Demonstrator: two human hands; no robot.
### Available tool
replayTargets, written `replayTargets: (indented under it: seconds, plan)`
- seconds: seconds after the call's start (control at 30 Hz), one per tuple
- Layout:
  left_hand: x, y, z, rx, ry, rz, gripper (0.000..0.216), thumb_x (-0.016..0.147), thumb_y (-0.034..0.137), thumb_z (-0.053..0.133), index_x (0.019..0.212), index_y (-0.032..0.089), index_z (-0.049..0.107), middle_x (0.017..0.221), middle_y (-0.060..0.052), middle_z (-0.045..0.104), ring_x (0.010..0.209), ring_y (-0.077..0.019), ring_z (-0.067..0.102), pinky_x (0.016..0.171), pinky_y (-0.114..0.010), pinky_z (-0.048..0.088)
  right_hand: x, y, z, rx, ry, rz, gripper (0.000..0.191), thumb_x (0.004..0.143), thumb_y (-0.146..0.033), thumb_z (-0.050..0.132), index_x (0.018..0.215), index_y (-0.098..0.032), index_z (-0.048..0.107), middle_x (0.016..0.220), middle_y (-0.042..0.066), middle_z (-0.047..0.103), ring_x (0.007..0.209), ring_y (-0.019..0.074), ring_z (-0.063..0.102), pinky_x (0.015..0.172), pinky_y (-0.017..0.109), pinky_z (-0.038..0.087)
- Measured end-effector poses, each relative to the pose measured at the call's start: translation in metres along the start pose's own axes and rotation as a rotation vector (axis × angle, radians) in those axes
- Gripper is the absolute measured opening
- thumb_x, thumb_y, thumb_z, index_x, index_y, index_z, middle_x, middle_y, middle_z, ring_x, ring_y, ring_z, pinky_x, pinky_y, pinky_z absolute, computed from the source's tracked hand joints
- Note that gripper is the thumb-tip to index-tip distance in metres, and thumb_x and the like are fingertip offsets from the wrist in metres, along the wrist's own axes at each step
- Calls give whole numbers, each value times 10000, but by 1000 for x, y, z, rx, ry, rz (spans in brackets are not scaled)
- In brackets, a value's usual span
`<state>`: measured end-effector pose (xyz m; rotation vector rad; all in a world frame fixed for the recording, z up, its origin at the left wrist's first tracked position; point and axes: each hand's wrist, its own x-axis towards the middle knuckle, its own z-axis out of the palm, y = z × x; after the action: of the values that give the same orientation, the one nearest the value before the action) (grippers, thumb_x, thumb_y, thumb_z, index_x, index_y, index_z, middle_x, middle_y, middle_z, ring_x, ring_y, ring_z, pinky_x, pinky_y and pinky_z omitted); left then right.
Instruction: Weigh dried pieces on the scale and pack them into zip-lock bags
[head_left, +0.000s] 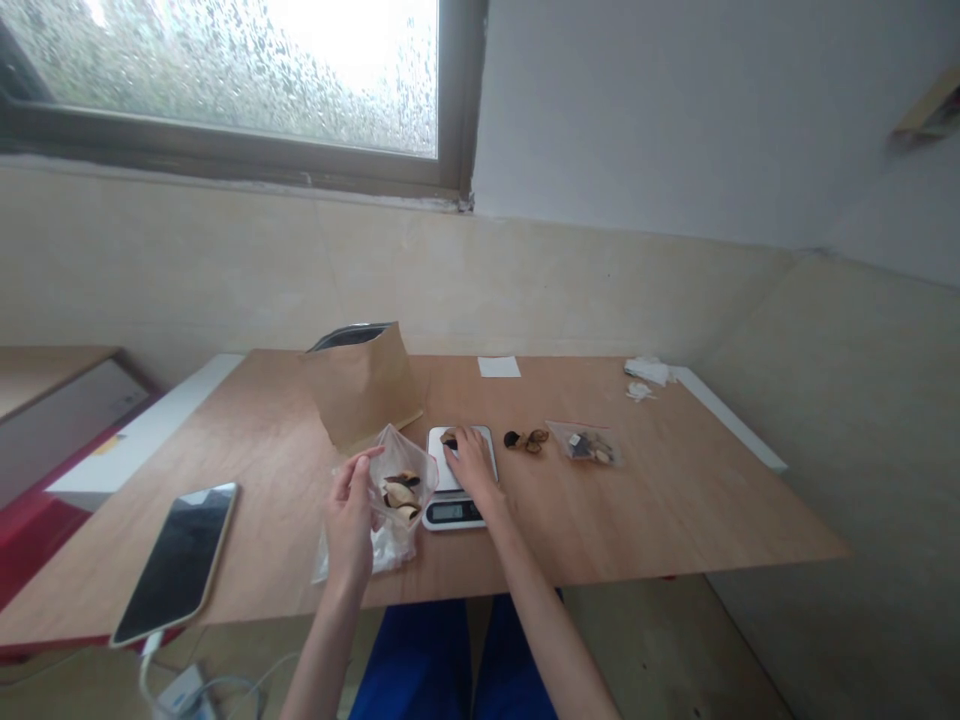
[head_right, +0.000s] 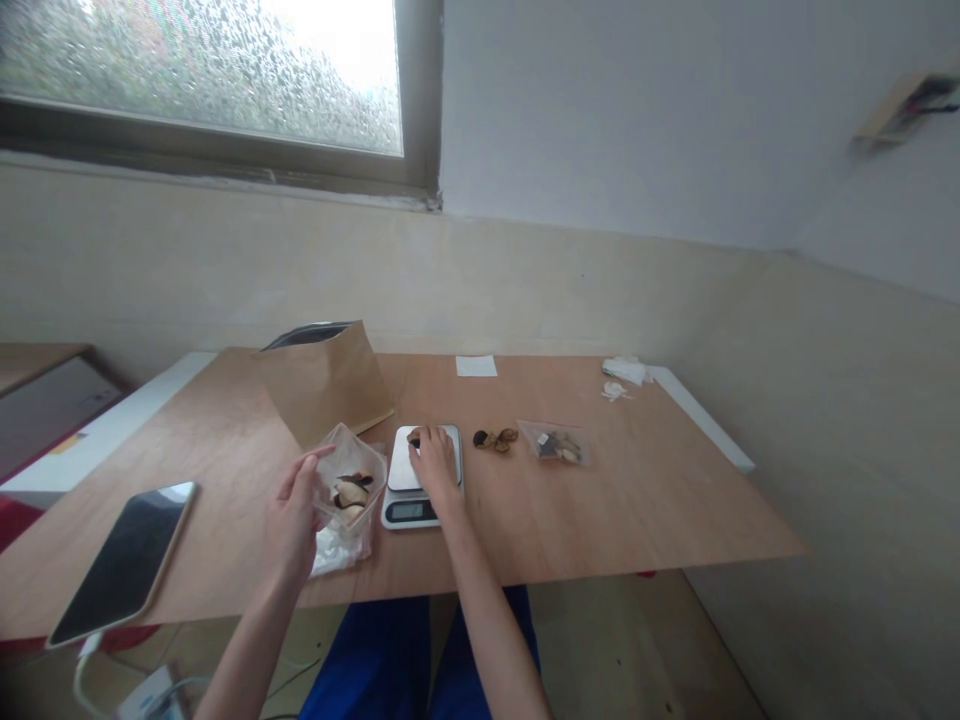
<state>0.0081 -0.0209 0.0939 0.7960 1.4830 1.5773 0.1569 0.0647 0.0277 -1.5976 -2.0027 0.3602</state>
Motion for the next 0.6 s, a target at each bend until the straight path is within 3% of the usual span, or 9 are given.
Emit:
replayTargets:
  seconds: [0.17, 0.33, 0.4, 0.5, 0.6]
  plan:
    - [1, -3, 3, -39, -20, -6, 479, 728, 548, 543, 1006, 169, 634, 453, 93, 286, 359, -50, 235, 315, -152, 183, 2, -9, -19, 284, 55, 57, 220, 842, -107, 413, 934, -153, 607, 979, 88, 663, 927, 167, 598, 854, 303, 440]
    - [1, -6, 6, 5, -4, 30, 436, 760, 524, 516, 999, 178, 630, 467, 88, 307, 355, -52, 253, 309, -157, 212, -17, -45, -59, 748, 255, 239, 225, 847, -277, 464, 1031, -158, 516, 774, 38, 667, 595, 136, 609, 557, 240, 490]
    - [-2, -5, 10, 24, 1, 54, 422, 772, 517, 504, 989, 178, 629, 460, 89, 307, 352, -56, 261, 310, -162, 227, -28, -65, -71, 849, 220, 242, 223, 837, -298, 481, 1012, -164, 510, 690, 10, 644, 536, 131, 595, 490, 224, 476]
    - [-9, -2, 16, 54, 18, 106, 405, 789, 506, 488, 982, 179, 628, 462, 83, 342, 353, -58, 277, 315, -167, 234, -40, -91, -76, 754, 59, 207, 160, 791, -237, 547, 937, -178, 577, 716, 13, 657, 576, 137, 617, 519, 225, 486]
    - [-19, -1, 21, 76, 43, 152, 385, 810, 490, 470, 987, 185, 625, 499, 68, 411, 367, -58, 303, 333, -173, 249, -42, -105, -70, 534, 30, 181, 172, 788, -141, 539, 924, -181, 635, 893, 59, 689, 794, 172, 647, 719, 270, 498]
